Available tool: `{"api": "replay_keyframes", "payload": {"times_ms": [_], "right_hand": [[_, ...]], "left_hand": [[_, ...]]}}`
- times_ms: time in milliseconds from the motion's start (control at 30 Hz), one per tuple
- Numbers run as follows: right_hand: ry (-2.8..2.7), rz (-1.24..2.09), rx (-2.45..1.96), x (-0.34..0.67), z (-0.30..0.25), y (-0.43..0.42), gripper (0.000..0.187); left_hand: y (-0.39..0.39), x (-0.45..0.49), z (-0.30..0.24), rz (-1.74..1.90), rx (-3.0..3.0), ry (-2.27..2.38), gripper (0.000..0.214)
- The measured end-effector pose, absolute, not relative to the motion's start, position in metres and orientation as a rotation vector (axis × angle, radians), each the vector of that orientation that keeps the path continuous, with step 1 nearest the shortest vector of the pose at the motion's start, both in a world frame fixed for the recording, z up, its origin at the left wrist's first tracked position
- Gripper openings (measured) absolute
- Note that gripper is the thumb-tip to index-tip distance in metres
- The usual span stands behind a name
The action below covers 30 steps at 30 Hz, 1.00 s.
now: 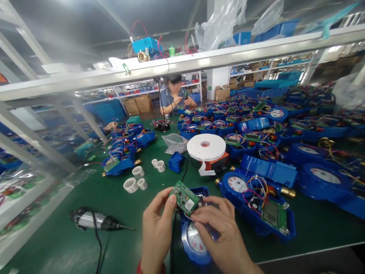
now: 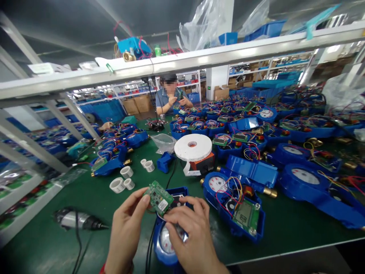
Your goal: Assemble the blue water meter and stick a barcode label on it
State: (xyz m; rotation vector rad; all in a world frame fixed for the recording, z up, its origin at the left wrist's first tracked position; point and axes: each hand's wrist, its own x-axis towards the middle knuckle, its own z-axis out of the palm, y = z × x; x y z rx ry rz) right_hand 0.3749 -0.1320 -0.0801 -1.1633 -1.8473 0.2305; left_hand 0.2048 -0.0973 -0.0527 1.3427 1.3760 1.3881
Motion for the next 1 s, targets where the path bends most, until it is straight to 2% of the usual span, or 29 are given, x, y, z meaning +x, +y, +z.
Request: {"api": "replay_keyframes", "payload": {"times_ms": [500, 667, 767, 933, 1000], "right_hand": [[-1.922, 0.214, -1.187, 0.375, -0.086, -0.131, 0.015], [-1.765, 0.120, -1.132, 0.375, -0.098, -0.137, 0.019], [-1.583, 0.185, -1.211, 0.379, -0.117, -0.143, 0.026], [-1.341, 0.587, -1.331, 0.384, -0.159, -0.147, 0.057], [-1.244, 0.753, -1.322, 0.381, -0.169, -0.149, 0.065]], "left_hand": [[-0.087, 0.209, -0.052, 1.336, 1.411, 1.331, 0.029], [-0.095, 0.208, -0.053, 1.317, 1.568, 1.432, 0.027], [-0.103, 0.212, -0.059, 1.312, 1.736, 1.512, 0.024], [-0.109, 0.223, -0.076, 1.356, 1.752, 1.611, 0.033], [-0.108, 0.225, -0.078, 1.368, 1.778, 1.635, 0.030]]}}
